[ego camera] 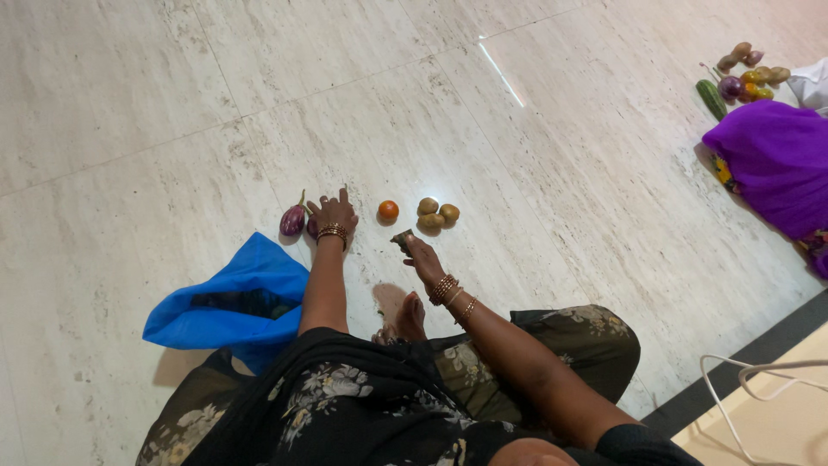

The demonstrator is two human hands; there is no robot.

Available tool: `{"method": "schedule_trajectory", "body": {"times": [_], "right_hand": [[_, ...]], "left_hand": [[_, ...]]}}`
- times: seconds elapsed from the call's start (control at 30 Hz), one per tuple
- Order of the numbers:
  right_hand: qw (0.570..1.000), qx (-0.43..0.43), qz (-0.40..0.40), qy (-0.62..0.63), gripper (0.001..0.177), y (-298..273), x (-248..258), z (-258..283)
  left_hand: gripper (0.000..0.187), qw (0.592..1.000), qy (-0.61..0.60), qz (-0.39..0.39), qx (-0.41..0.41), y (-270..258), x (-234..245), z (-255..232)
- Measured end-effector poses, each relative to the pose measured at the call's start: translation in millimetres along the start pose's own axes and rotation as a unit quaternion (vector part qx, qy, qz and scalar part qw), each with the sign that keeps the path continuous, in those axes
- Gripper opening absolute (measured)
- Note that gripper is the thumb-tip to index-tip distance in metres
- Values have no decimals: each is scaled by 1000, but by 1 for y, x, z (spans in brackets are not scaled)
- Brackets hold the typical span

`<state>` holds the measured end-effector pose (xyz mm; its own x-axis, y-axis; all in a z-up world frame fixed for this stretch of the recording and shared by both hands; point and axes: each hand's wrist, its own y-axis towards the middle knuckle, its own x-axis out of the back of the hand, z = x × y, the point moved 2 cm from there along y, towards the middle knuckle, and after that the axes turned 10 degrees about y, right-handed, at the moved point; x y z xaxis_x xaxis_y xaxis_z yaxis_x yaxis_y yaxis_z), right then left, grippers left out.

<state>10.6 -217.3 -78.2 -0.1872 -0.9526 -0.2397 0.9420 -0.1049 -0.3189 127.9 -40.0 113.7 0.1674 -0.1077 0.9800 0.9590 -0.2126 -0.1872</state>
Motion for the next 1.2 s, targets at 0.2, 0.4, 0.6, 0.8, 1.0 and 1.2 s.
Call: {"method": "schedule_trajectory", "body": {"times": [0.2,0.4,0.6,0.8,1.0,1.2], "right_hand": [[1000,-3,6,1,56,-3,-2,4],[1000,-3,-2,-6,58,-2,-1,2],[1000,2,-10,-2,55,2,3,-6],[1000,-2,-5,-2,55,-1,0,1],[1000,10,-4,4,54,2,2,-1],[1000,22,-21,-5,50,12,13,-15]], "left_hand": [[61,986,-33,41,159,1,-7,10],[71,981,-96,13,170,-5,3,14],[53,975,-74,147,149,-17,35,12],[50,982,-71,91,152,-18,38,11],[48,978,-102,118,139,-27,46,10],[53,988,-136,76,-1,-19,52,30]]}}
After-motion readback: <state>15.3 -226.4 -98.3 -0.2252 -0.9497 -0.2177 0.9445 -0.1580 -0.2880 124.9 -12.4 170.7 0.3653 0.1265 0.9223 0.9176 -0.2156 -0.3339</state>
